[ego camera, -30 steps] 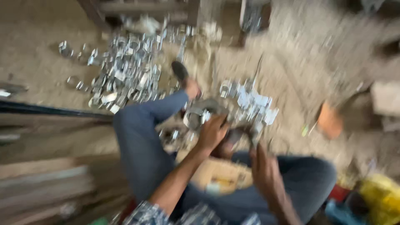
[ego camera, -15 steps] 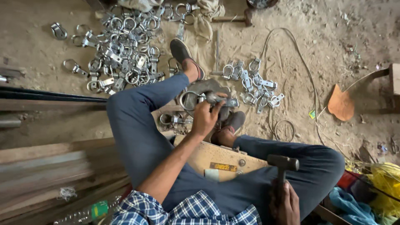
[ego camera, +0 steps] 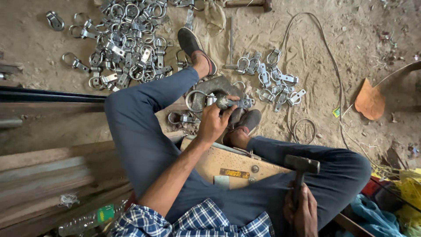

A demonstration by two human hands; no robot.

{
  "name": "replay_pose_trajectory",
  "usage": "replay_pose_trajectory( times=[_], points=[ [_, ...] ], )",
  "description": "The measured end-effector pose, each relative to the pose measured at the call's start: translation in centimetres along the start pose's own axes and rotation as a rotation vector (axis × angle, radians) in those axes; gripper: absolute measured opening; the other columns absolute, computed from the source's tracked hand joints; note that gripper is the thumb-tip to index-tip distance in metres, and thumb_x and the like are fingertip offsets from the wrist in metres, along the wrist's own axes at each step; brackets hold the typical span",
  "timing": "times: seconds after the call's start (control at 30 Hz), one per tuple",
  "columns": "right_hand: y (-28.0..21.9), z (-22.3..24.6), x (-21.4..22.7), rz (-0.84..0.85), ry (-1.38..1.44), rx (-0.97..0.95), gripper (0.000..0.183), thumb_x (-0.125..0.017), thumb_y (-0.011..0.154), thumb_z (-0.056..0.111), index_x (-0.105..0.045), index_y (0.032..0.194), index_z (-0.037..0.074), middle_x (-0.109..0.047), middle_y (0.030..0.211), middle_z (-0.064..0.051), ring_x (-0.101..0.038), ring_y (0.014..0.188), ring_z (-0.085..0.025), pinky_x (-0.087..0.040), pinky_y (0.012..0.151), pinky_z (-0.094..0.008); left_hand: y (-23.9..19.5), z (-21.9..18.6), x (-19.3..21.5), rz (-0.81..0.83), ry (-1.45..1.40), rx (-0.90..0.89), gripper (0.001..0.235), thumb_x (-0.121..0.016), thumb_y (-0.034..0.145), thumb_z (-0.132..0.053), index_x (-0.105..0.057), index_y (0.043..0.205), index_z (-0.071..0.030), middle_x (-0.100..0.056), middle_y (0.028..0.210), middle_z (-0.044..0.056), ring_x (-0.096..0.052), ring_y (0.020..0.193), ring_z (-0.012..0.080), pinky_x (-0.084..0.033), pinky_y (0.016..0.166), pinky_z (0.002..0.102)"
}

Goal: The person positions metal buckle components into a jig by hand and uses a hammer to strike them. They handle metal parts and move the jig around while working on the floor.

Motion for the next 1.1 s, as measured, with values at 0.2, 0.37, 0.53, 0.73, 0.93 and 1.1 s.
replay_pose_trajectory(
  times=[0.2,0.37,0.53,0.73,0.93,1.1],
  points=[
    [0.0,0.4,-0.2,0.025,0.004,0.018,0.044,-0.031,0.109,0.037,-0.055,0.119,0.002,-0.039,0.057,-0.004,-0.029,0.033,-0.011,-0.025,0.029,-0.027,0.2,0.0,0.0,0.015,0.011,0.032,0.022,-0.065,0.105,-0.021,-0.069,0.117,-0.003,-0.077,0.109,0.014,-0.078,0.099,0.0272,-0.060,0.081,0.037],
    [-0.4,0.9,-0.6,-0.008,-0.028,-0.031,0.046,-0.030,0.109,0.039,-0.054,0.118,0.001,-0.039,0.057,-0.005,-0.029,0.033,-0.011,-0.026,0.029,-0.028,0.1,0.1,-0.1,0.004,0.035,0.019,0.021,-0.064,0.106,-0.022,-0.069,0.115,-0.003,-0.077,0.107,0.013,-0.078,0.097,0.0269,-0.060,0.081,0.036],
    [-0.6,1.0,-0.7,-0.024,-0.063,-0.042,0.046,-0.031,0.108,0.040,-0.055,0.117,0.002,-0.039,0.057,-0.005,-0.031,0.034,-0.012,-0.026,0.030,-0.028,0.0,0.3,-0.4,0.011,0.061,-0.004,0.020,-0.066,0.104,-0.020,-0.070,0.115,-0.003,-0.077,0.106,0.014,-0.078,0.097,0.0263,-0.060,0.078,0.036],
    [-2.1,4.3,-2.7,-0.145,-0.900,0.926,0.033,-0.039,0.123,0.024,-0.050,0.127,-0.007,-0.057,0.092,-0.017,-0.055,0.077,-0.024,-0.046,0.066,-0.030,0.2,0.4,-0.8,0.030,0.108,-0.078,0.020,-0.071,0.098,-0.010,-0.070,0.117,-0.002,-0.075,0.107,0.016,-0.075,0.098,0.0302,-0.060,0.082,0.040],
    [-0.9,5.7,-5.6,-0.029,-0.812,0.299,0.024,-0.051,0.104,0.023,-0.065,0.107,0.004,-0.048,0.058,-0.014,-0.043,0.050,-0.017,-0.037,0.048,-0.039,0.1,1.0,-1.2,0.055,0.150,-0.059,0.020,-0.070,0.095,-0.008,-0.069,0.114,-0.001,-0.072,0.100,0.016,-0.072,0.089,0.0332,-0.057,0.076,0.042],
    [-0.1,12.8,-9.8,-0.007,-0.816,0.653,0.024,-0.053,0.106,0.022,-0.058,0.094,0.001,-0.046,0.058,-0.016,-0.041,0.048,-0.026,-0.036,0.045,-0.041,0.9,-0.5,-1.0,0.020,0.145,-0.174,0.018,-0.072,0.093,-0.008,-0.069,0.110,-0.003,-0.071,0.097,0.016,-0.068,0.088,0.0364,-0.054,0.077,0.044]
  ],
)
Point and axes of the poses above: each hand's wrist, its own y-axis towards the middle knuckle, its own x-axis out of the back of the hand, z = x × y, the point moved 4 cm from there along y, towards the middle knuckle
